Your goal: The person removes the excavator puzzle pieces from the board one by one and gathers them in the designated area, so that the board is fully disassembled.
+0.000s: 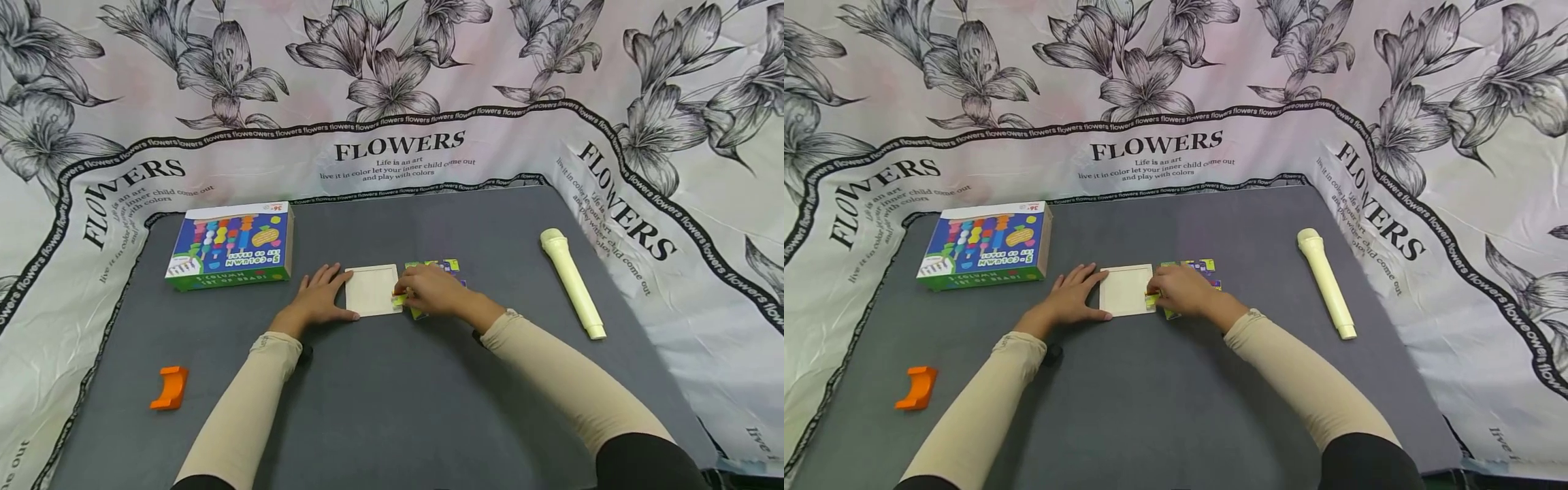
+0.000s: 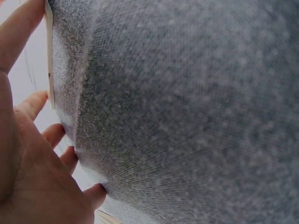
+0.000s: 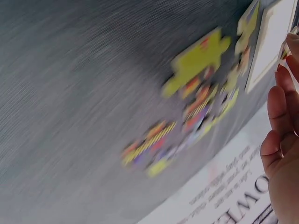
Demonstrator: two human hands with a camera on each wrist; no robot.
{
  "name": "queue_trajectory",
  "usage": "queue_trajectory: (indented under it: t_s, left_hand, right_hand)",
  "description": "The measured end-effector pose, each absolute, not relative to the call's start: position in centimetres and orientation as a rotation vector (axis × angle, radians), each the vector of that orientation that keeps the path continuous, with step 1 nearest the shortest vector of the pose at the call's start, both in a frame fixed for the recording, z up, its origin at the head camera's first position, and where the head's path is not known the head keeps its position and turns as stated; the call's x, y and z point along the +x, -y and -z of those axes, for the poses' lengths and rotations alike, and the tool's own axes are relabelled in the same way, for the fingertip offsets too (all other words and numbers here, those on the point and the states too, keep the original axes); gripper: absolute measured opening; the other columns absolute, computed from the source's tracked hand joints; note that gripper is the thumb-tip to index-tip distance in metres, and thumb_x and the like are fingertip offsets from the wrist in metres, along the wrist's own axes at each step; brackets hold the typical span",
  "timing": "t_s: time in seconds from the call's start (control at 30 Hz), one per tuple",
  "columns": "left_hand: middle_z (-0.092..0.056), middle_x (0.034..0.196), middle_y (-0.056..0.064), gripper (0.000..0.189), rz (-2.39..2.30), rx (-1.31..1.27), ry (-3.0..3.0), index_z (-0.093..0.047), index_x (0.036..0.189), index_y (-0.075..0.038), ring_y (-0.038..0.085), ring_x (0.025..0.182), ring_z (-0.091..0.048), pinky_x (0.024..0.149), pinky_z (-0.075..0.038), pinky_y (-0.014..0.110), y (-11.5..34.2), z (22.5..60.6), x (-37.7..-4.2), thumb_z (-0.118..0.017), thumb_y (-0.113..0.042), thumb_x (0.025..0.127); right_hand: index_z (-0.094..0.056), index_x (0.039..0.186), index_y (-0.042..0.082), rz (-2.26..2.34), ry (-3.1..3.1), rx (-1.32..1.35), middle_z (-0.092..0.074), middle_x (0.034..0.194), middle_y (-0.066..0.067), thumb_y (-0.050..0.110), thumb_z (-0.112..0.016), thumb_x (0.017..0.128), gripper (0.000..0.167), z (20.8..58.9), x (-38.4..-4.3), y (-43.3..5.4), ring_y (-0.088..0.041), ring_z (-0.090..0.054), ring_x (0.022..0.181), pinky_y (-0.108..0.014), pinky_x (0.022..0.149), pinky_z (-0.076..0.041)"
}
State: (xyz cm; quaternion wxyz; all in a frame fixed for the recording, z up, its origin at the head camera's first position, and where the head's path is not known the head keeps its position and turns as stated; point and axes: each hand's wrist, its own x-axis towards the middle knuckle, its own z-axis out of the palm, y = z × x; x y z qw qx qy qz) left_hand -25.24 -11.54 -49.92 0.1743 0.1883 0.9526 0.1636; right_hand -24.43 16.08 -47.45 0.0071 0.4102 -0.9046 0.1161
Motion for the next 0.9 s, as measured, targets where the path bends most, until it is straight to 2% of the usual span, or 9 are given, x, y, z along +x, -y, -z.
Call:
queue_trajectory:
  t_s: [0.23,0.5,0.7,0.9]
  left_hand:
    - [-0.013,0.162,0.014,0.1,-0.481,0.513,-2.726,-0.025,0.155,-0.02,0.037,0.149,-0.004,0.114,-0.001,0.066,12.7,49.2,-24.7,-0.074,-0.058,0.076]
    - [-0.013,0.162,0.015,0.101,-0.487,0.476,-2.722,-0.025,0.155,-0.019,0.038,0.149,-0.004,0.113,-0.001,0.066,13.5,49.1,-24.1,-0.073,-0.058,0.076]
    - [-0.012,0.162,0.015,0.1,-0.484,0.48,-2.702,-0.025,0.155,-0.019,0.038,0.149,-0.003,0.113,-0.001,0.066,13.3,49.2,-24.0,-0.072,-0.059,0.077]
    - [-0.013,0.162,0.015,0.1,-0.49,0.512,-2.688,-0.025,0.155,-0.018,0.038,0.149,-0.004,0.113,-0.002,0.066,12.7,49.6,-24.0,-0.073,-0.058,0.077]
  right_hand:
    - [-0.075,0.1,0.015,-0.346,2.818,1.207,-0.069,0.096,0.002,0.019,-0.079,0.08,0.021,46.6,-23.2,-20.9,-0.016,-0.063,0.088,-0.037,0.067,-0.045]
    - [-0.075,0.097,0.013,-0.362,2.764,1.205,-0.067,0.09,-0.001,0.015,-0.083,0.073,0.025,47.7,-22.3,-24.1,-0.021,-0.063,0.082,-0.039,0.062,-0.043]
    - [-0.074,0.099,0.013,-0.359,2.804,1.238,-0.068,0.093,-0.001,0.017,-0.082,0.077,0.024,48.8,-22.0,-25.1,-0.02,-0.063,0.084,-0.041,0.067,-0.047]
    - [-0.075,0.101,0.016,-0.346,2.857,1.142,-0.067,0.093,0.001,0.02,-0.08,0.08,0.022,48.7,-21.5,-25.5,-0.018,-0.061,0.083,-0.038,0.064,-0.043]
